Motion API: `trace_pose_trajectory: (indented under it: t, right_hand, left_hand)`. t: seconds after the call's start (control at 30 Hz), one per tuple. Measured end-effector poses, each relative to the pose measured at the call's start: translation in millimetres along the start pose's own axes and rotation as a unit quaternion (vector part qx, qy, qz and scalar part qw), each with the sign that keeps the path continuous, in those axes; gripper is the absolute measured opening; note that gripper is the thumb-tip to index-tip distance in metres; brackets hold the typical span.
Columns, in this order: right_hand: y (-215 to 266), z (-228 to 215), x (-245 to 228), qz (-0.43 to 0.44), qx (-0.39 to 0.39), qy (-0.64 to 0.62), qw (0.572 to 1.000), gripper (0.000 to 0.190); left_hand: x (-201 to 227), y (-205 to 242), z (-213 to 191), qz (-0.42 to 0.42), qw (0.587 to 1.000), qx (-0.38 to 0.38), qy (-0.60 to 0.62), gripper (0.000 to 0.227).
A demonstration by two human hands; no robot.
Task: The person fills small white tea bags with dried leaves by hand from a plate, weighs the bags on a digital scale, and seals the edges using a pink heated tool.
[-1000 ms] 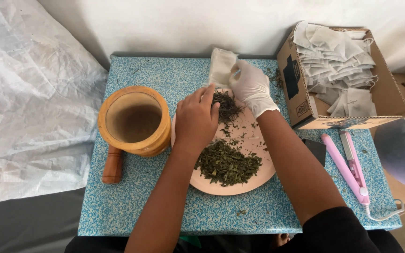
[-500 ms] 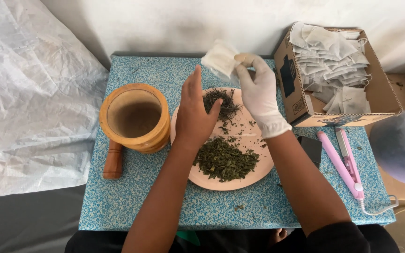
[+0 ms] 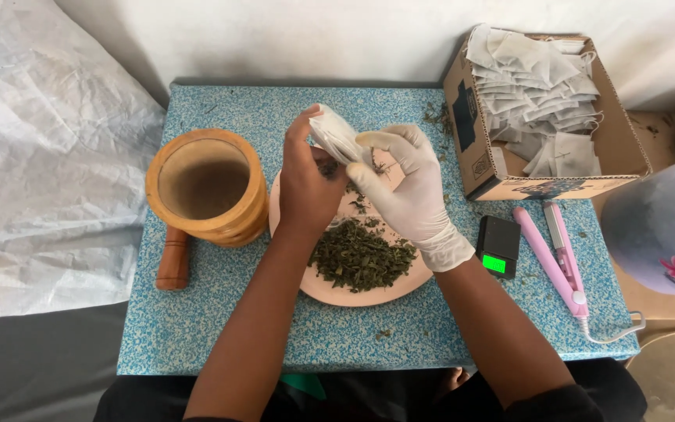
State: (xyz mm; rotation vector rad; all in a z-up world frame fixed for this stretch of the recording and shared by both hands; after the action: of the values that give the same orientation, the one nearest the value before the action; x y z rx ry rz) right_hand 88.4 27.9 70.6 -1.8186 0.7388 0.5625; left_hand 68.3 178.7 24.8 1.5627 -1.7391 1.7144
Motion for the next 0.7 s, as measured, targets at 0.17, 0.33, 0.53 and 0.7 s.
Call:
trace_pose_trajectory:
  t: [0.17, 0.33, 0.53, 0.7]
  right_hand:
    - [4, 1, -7, -0.047, 0.059, 0.005, 0.997, 0.010]
    - [6, -2, -4, -0.071, 0.114, 0.072, 0.988, 0.010]
    - [14, 8, -12, -0.124, 0.070, 0.245, 0.959, 0.026]
    - [10, 13, -27, -0.096, 0.004, 0.221, 0.971, 0.026]
  left_hand:
    - [11, -4, 0, 0.059, 0.997, 0.032, -0.037, 0.064]
    - [14, -7, -6, 0.066, 0.995, 0.040, -0.065, 0.058]
    - [16, -5, -6, 0.099, 0.991, 0.042, -0.074, 0.057]
    - [21, -3, -6, 0.115, 0.990, 0.031, -0.079, 0.059]
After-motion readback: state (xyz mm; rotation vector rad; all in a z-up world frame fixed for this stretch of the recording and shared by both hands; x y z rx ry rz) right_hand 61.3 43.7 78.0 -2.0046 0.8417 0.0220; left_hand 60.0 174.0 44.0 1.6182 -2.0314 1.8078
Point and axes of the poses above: each hand's wrist, its own y-axis away from the middle knuckle, its own z-axis out of the palm, x = y × z, the point moved 4 cm from there along -y, towards the middle knuckle
